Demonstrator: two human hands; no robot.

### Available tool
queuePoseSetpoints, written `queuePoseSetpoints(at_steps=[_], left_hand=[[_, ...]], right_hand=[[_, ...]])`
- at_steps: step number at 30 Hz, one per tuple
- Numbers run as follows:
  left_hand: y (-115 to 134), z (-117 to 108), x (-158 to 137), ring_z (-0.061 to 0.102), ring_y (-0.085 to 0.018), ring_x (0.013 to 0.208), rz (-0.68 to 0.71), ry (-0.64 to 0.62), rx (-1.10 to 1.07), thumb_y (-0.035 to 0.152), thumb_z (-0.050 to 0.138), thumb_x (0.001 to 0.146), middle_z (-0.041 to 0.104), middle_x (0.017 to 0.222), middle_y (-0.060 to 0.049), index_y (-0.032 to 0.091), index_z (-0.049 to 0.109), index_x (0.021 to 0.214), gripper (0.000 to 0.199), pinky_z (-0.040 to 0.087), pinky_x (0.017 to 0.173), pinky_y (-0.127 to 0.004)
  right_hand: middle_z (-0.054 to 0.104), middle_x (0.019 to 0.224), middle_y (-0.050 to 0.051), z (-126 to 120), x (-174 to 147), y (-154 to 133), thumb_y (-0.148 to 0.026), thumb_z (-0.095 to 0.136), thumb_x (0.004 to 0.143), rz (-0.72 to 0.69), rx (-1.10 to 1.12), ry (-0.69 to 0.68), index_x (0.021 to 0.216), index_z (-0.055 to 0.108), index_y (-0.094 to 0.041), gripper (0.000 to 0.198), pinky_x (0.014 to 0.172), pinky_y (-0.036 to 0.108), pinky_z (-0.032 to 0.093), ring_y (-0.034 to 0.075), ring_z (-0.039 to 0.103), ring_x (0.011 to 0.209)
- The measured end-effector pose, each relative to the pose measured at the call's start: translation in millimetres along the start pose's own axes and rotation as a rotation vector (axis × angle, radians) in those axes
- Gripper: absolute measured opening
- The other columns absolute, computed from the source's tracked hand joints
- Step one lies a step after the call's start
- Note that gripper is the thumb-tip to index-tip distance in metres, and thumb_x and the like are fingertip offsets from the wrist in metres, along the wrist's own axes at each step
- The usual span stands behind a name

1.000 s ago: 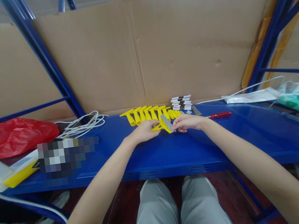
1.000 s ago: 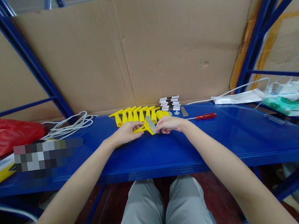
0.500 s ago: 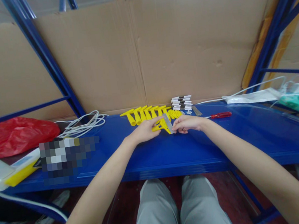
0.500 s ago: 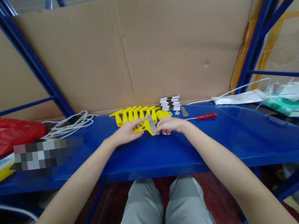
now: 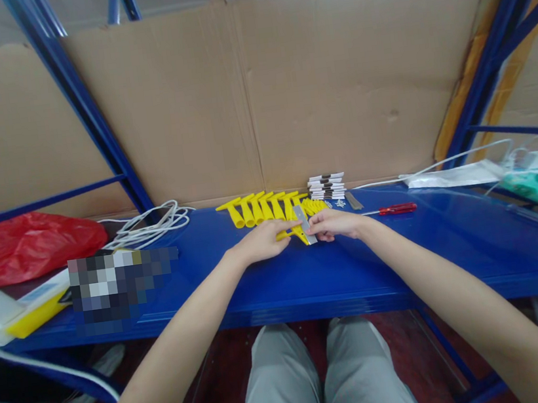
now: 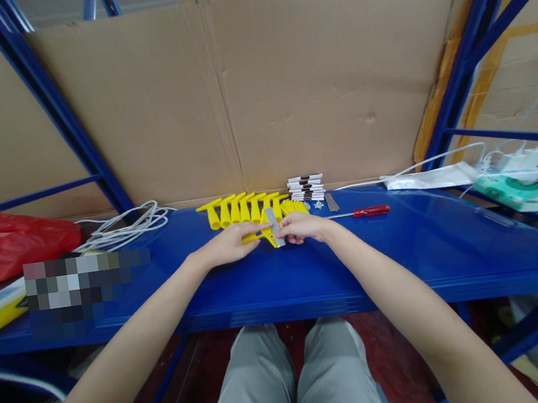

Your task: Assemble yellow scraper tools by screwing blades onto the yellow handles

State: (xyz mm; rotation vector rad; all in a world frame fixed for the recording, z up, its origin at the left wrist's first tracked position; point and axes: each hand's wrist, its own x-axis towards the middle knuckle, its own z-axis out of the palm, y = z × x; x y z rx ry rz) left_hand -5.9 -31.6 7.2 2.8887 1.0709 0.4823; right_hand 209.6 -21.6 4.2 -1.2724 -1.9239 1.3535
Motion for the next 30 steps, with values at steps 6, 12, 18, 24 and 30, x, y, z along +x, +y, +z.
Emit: queuePoseSetpoints(at_steps=[6, 12, 18, 24, 30], left_hand=[[-1, 4, 0, 0.06, -0.02, 0.112, 0.015, 0.006, 0.028, 0.023, 0.048, 0.088, 0.062, 0.126, -0.008, 0.022, 0.048, 0.138, 0.05, 0.044, 0.097, -0.032], [3, 6, 0, 0.063, -0.022, 0.104, -0.019, -0.023, 0.152, 0.023, 0.044, 0.091, 0.065, 0.116, -0.009, 0.024, 0.047, 0.139, 0.048, 0.048, 0.088, -0.033], [5, 8, -1, 0.064, -0.02, 0.099, -0.006, -0.009, 0.253, 0.024, 0.04, 0.093, 0.066, 0.112, -0.008, 0.023, 0.041, 0.143, 0.05, 0.05, 0.084, -0.03], [6, 10, -1, 0.064, -0.022, 0.099, -0.002, -0.028, 0.272, 0.023, 0.037, 0.093, 0.066, 0.112, -0.011, 0.02, 0.04, 0.143, 0.05, 0.05, 0.083, -0.033], [11, 7, -2, 0.065, -0.023, 0.098, 0.003, -0.02, 0.283, 0.021, 0.038, 0.093, 0.066, 0.112, -0.013, 0.019, 0.043, 0.141, 0.049, 0.051, 0.082, -0.035]], right_hand=[[0.046, 0.044, -0.006, 0, -1, -1, -0.03, 0.069, 0.072, -0.013, -0.038, -0.026, 0.062, 0.054, -0.016, 0.023, 0.038, 0.017, 0.023, 0.003, 0.035, 0.038], [0.05, 0.05, -0.004, -3, -3, 1, -0.033, 0.07, 0.071, -0.014, -0.037, -0.035, 0.065, 0.055, -0.015, 0.024, 0.039, 0.018, 0.022, 0.004, 0.036, 0.04], [0.046, 0.048, -0.006, -6, -3, 2, -0.039, 0.069, 0.072, -0.06, -0.071, -0.058, 0.066, 0.053, -0.016, 0.029, 0.04, 0.018, 0.022, 0.004, 0.035, 0.041], [0.045, 0.045, -0.006, -4, -3, 2, -0.042, 0.069, 0.071, -0.056, -0.083, -0.052, 0.065, 0.053, -0.017, 0.03, 0.04, 0.018, 0.022, 0.004, 0.034, 0.039], [0.048, 0.047, -0.005, -5, -7, -1, -0.037, 0.07, 0.071, -0.035, -0.046, -0.049, 0.064, 0.054, -0.017, 0.027, 0.04, 0.018, 0.023, 0.004, 0.036, 0.041]])
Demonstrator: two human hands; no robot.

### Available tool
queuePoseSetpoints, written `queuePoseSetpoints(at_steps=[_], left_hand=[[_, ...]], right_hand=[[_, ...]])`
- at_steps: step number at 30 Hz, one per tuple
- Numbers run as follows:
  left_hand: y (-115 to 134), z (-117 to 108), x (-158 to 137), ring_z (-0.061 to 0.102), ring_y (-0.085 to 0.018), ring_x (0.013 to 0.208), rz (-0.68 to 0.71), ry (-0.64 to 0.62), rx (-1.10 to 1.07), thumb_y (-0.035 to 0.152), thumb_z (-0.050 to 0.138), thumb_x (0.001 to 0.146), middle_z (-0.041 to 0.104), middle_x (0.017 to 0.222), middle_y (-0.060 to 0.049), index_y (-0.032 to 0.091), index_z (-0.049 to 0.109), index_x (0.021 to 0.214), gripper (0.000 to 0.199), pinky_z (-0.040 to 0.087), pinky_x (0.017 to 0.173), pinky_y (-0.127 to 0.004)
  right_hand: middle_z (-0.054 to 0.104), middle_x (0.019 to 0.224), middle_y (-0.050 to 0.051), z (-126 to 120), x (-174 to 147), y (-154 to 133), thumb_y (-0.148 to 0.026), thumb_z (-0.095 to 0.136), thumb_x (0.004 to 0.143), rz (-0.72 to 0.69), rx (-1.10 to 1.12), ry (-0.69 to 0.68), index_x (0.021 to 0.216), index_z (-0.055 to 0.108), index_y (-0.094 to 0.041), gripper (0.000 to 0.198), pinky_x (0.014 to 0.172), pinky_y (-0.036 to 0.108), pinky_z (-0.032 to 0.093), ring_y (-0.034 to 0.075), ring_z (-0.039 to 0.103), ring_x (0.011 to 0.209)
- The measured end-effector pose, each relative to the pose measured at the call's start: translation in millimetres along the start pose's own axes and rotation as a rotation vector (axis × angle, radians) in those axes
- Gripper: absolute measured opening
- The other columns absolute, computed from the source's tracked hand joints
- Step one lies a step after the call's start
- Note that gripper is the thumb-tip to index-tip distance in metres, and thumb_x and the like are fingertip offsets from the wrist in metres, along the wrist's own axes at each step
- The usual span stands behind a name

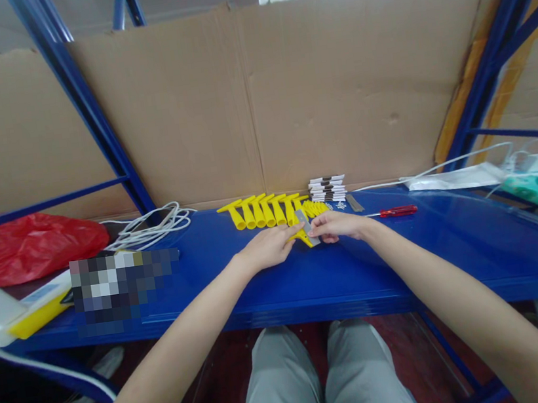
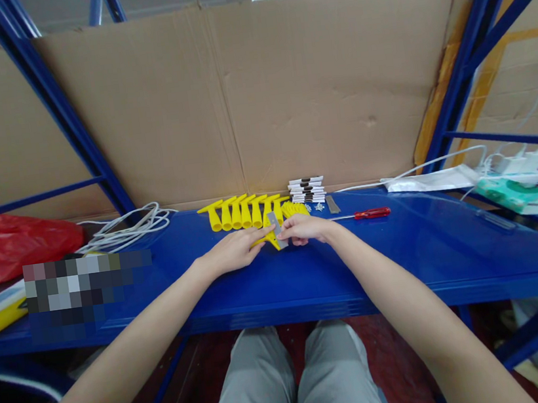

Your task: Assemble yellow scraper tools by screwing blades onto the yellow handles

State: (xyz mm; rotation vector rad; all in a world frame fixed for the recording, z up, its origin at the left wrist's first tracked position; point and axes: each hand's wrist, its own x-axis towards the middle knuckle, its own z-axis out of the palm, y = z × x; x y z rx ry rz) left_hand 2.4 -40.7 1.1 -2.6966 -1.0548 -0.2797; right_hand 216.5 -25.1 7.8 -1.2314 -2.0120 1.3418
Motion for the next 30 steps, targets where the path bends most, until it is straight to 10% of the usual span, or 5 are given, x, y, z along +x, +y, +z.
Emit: queuePoseSetpoints(at_steps=[8, 30], left_hand=[[9, -5, -1, 0.065, -0.02, 0.087, 0.07, -0.009, 0.107, 0.019, 0.037, 0.092, 0.064, 0.104, -0.01, 0.024, 0.04, 0.143, 0.051, 0.05, 0.073, -0.03], [7, 0, -1, 0.062, -0.02, 0.085, 0.116, 0.029, 0.075, 0.02, 0.034, 0.094, 0.062, 0.1, -0.01, 0.023, 0.039, 0.144, 0.05, 0.05, 0.073, -0.031]], right_hand=[[0.055, 0.056, -0.003, -6, 5, 1, -0.032, 0.07, 0.072, -0.024, 0.237, 0.203, 0.074, 0.057, -0.017, 0.02, 0.047, 0.02, 0.036, 0.008, 0.048, 0.049], [0.046, 0.048, -0.005, -1, 12, 2, -0.038, 0.057, 0.078, -0.271, -0.093, 0.353, 0.06, 0.049, -0.019, 0.027, 0.048, 0.022, 0.032, 0.008, 0.04, 0.046]])
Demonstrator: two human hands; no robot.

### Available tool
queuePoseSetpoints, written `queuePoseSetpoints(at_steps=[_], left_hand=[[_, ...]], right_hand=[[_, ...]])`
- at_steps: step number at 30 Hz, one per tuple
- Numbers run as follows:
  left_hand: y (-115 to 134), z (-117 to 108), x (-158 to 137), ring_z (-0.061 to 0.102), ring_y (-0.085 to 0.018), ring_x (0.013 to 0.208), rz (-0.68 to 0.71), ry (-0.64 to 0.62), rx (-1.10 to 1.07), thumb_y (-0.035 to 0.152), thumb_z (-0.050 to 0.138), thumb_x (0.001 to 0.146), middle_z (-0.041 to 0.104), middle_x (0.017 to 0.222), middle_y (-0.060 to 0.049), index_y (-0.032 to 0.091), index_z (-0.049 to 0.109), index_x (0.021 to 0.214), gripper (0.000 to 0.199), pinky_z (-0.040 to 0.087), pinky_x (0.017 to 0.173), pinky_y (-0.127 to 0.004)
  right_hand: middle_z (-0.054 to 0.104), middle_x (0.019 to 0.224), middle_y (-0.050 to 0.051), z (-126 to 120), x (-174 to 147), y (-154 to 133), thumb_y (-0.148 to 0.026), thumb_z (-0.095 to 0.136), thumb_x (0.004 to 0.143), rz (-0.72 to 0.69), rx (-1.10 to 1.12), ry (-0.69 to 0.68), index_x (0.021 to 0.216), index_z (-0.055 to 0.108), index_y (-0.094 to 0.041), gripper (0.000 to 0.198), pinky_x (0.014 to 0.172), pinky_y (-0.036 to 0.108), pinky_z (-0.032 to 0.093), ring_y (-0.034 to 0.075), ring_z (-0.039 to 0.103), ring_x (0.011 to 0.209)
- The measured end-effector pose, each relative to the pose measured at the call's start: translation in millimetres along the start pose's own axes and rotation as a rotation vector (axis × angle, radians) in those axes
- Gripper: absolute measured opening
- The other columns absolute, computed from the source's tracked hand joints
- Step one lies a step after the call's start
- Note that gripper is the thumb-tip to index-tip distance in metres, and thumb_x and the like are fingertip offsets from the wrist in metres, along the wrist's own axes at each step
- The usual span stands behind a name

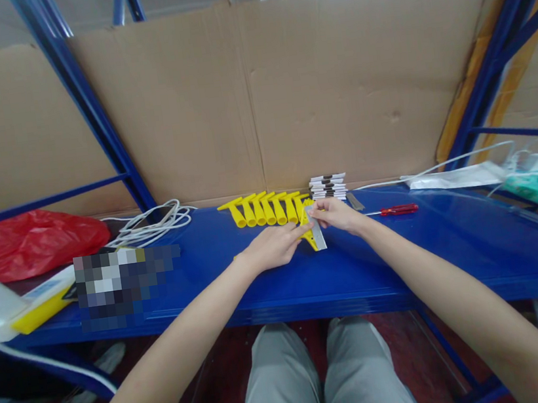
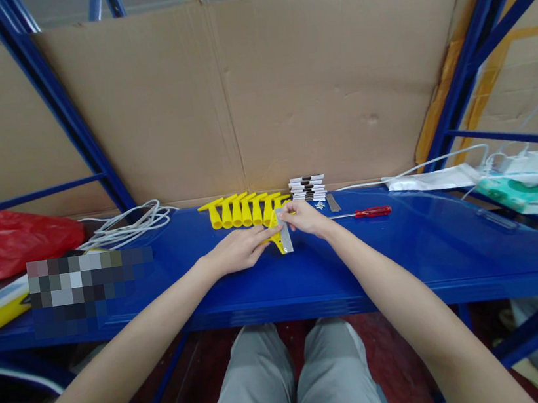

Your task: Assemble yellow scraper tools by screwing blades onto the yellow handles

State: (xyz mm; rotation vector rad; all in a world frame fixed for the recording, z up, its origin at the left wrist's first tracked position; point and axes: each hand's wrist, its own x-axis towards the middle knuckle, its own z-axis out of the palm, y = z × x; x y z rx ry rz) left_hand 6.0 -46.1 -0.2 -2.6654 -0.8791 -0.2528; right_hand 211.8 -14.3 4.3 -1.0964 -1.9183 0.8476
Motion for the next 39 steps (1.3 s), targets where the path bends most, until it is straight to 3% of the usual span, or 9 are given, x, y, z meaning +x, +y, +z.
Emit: queuePoseSetpoints(at_steps=[5, 13, 19, 24, 29, 39], left_hand=[[-2, 0, 1, 0.063, -0.02, 0.087, -0.012, -0.016, -0.032, 0.021, 0.036, 0.093, 0.064, 0.101, -0.01, 0.022, 0.042, 0.142, 0.049, 0.05, 0.075, -0.03], [-6, 1, 0, 0.064, -0.018, 0.085, -0.031, 0.026, -0.012, 0.023, 0.036, 0.094, 0.064, 0.103, -0.008, 0.026, 0.037, 0.145, 0.05, 0.051, 0.072, -0.028], [-5, 1, -1, 0.063, -0.017, 0.078, -0.05, 0.027, 0.049, 0.025, 0.034, 0.096, 0.062, 0.102, -0.008, 0.029, 0.038, 0.144, 0.048, 0.051, 0.069, -0.027], [-7, 1, 0, 0.063, -0.018, 0.083, -0.061, 0.03, 0.007, 0.023, 0.035, 0.095, 0.063, 0.103, -0.008, 0.029, 0.044, 0.14, 0.047, 0.051, 0.073, -0.028], [-10, 1, 0, 0.063, -0.02, 0.092, -0.113, 0.051, -0.031, 0.023, 0.039, 0.094, 0.064, 0.103, -0.008, 0.027, 0.046, 0.139, 0.046, 0.051, 0.08, -0.031], [-15, 1, 0, 0.064, -0.021, 0.098, -0.123, 0.08, -0.122, 0.021, 0.042, 0.092, 0.068, 0.107, -0.008, 0.025, 0.05, 0.137, 0.045, 0.05, 0.086, -0.033]], right_hand=[[0.049, 0.048, -0.004, 2, -2, 0, -0.032, 0.056, 0.081, 0.103, 0.035, -0.03, 0.066, 0.054, -0.018, 0.02, 0.044, 0.02, 0.032, 0.008, 0.044, 0.045], [0.049, 0.047, -0.005, 2, -4, -6, -0.025, 0.058, 0.076, 0.062, 0.075, -0.062, 0.064, 0.055, -0.018, 0.015, 0.043, 0.019, 0.032, 0.008, 0.043, 0.044], [0.048, 0.047, -0.006, 0, -5, -6, -0.031, 0.059, 0.078, 0.021, 0.065, -0.053, 0.063, 0.052, -0.018, 0.021, 0.044, 0.02, 0.03, 0.007, 0.042, 0.043], [0.051, 0.05, -0.004, -3, -5, -6, -0.04, 0.062, 0.079, 0.065, 0.039, -0.145, 0.066, 0.054, -0.018, 0.027, 0.044, 0.02, 0.034, 0.008, 0.047, 0.046], [0.056, 0.054, -0.002, -2, -10, -10, -0.036, 0.065, 0.076, 0.146, 0.072, -0.276, 0.068, 0.057, -0.017, 0.023, 0.046, 0.02, 0.038, 0.009, 0.052, 0.049], [0.049, 0.044, -0.006, 3, -8, -5, -0.032, 0.06, 0.076, 0.055, 0.091, -0.314, 0.063, 0.057, -0.016, 0.021, 0.043, 0.02, 0.028, 0.006, 0.039, 0.041]])
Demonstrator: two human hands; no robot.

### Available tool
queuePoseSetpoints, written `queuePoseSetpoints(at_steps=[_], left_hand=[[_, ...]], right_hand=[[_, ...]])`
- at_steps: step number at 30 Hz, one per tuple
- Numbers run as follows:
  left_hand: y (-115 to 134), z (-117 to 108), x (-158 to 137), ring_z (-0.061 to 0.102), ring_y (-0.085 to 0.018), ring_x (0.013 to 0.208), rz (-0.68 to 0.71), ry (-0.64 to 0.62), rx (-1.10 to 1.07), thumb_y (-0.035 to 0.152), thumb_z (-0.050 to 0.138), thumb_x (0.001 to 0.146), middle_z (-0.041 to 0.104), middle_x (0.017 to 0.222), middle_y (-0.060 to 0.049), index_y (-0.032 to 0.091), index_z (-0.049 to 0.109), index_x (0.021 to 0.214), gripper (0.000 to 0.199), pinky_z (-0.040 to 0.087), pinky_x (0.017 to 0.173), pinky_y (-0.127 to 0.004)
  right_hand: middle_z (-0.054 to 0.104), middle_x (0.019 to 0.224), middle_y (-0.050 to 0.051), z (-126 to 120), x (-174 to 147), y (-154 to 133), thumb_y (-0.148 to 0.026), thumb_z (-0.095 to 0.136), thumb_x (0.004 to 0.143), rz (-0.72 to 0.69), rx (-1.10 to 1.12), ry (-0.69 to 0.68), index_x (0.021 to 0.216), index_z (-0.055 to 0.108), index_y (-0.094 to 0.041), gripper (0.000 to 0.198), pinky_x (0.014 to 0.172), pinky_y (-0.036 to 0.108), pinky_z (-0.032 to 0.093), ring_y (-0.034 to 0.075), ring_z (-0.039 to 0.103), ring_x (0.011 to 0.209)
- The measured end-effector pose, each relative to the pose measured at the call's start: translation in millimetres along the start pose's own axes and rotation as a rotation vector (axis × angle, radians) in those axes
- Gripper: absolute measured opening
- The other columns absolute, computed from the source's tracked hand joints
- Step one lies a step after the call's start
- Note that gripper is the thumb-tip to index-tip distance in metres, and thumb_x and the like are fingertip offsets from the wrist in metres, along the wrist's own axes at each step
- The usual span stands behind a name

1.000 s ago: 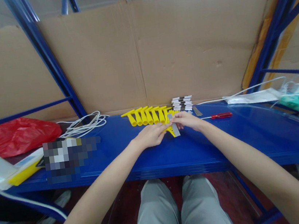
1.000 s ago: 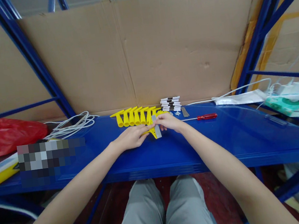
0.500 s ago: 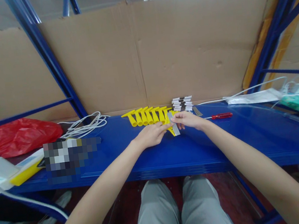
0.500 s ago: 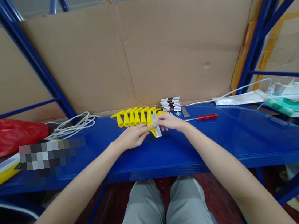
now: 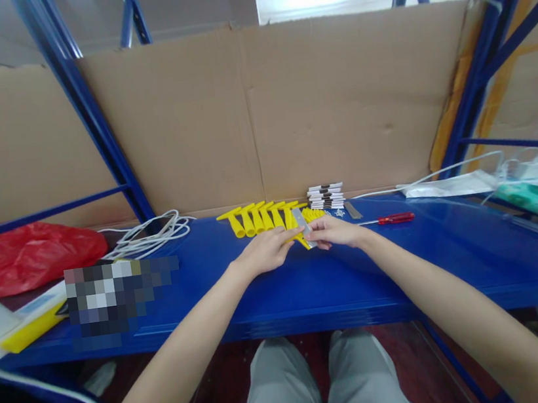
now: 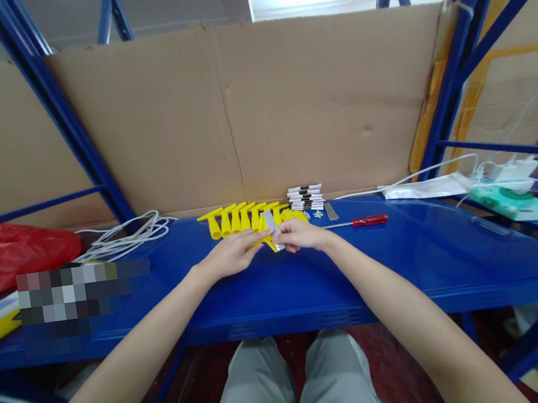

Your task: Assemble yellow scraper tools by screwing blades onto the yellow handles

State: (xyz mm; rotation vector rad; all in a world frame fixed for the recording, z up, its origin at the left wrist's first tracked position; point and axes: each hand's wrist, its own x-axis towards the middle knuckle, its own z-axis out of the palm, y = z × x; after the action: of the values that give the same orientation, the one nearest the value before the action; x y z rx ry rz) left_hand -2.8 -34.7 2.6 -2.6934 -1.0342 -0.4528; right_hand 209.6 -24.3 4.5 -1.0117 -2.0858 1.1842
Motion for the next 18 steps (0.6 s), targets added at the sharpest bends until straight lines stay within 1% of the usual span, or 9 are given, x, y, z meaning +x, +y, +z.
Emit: queuePoseSetpoints(at_steps=[3, 6, 9, 11, 14, 16, 18], left_hand=[[-1, -2, 0, 0.063, -0.02, 0.106, -0.006, 0.001, -0.057, 0.02, 0.043, 0.092, 0.067, 0.117, -0.007, 0.026, 0.05, 0.136, 0.045, 0.048, 0.091, -0.035], [-1, -5, 0, 0.059, -0.019, 0.114, -0.008, -0.009, -0.136, 0.022, 0.045, 0.091, 0.063, 0.127, -0.004, 0.027, 0.053, 0.133, 0.044, 0.045, 0.097, -0.035], [2, -9, 0, 0.058, -0.019, 0.116, -0.013, -0.047, -0.211, 0.023, 0.047, 0.091, 0.061, 0.129, -0.004, 0.025, 0.055, 0.132, 0.042, 0.043, 0.1, -0.033], [6, -11, 0, 0.06, -0.019, 0.114, -0.01, -0.104, -0.242, 0.023, 0.048, 0.09, 0.063, 0.127, -0.005, 0.024, 0.056, 0.131, 0.042, 0.044, 0.098, -0.032], [10, -12, 0, 0.062, -0.019, 0.108, 0.006, -0.173, -0.226, 0.023, 0.049, 0.09, 0.065, 0.123, -0.006, 0.025, 0.056, 0.131, 0.042, 0.045, 0.093, -0.03], [12, -12, 0, 0.063, -0.02, 0.105, 0.026, -0.198, -0.176, 0.024, 0.05, 0.09, 0.065, 0.121, -0.006, 0.027, 0.056, 0.131, 0.042, 0.046, 0.09, -0.029], [14, -11, 0, 0.063, -0.02, 0.104, 0.047, -0.232, -0.113, 0.025, 0.051, 0.089, 0.065, 0.119, -0.005, 0.029, 0.057, 0.13, 0.041, 0.047, 0.086, -0.028]], right_hand=[[0.049, 0.044, -0.006, 1, 0, -1, -0.037, 0.061, 0.075, -0.007, -0.004, 0.018, 0.062, 0.057, -0.017, 0.025, 0.044, 0.02, 0.028, 0.006, 0.04, 0.041], [0.049, 0.045, -0.005, 0, -2, -2, -0.045, 0.063, 0.074, 0.001, -0.033, 0.03, 0.063, 0.058, -0.016, 0.032, 0.044, 0.02, 0.028, 0.006, 0.041, 0.042], [0.051, 0.047, -0.004, -8, -5, -2, -0.05, 0.063, 0.074, 0.005, -0.086, 0.052, 0.063, 0.059, -0.016, 0.036, 0.043, 0.02, 0.027, 0.006, 0.041, 0.042], [0.051, 0.048, -0.004, -16, -5, -1, -0.047, 0.059, 0.077, 0.012, -0.118, 0.139, 0.063, 0.058, -0.016, 0.035, 0.044, 0.02, 0.028, 0.007, 0.042, 0.042], [0.053, 0.05, -0.003, -29, -3, 5, -0.036, 0.053, 0.081, 0.072, -0.243, 0.324, 0.06, 0.056, -0.016, 0.029, 0.047, 0.021, 0.032, 0.008, 0.044, 0.044], [0.058, 0.054, 0.0, -35, -2, 12, -0.027, 0.052, 0.081, 0.139, -0.443, 0.46, 0.057, 0.056, -0.016, 0.026, 0.05, 0.022, 0.034, 0.01, 0.049, 0.049], [0.064, 0.061, 0.003, -39, 0, 19, -0.023, 0.052, 0.08, 0.205, -0.663, 0.541, 0.059, 0.059, -0.016, 0.024, 0.055, 0.023, 0.036, 0.013, 0.056, 0.058]])
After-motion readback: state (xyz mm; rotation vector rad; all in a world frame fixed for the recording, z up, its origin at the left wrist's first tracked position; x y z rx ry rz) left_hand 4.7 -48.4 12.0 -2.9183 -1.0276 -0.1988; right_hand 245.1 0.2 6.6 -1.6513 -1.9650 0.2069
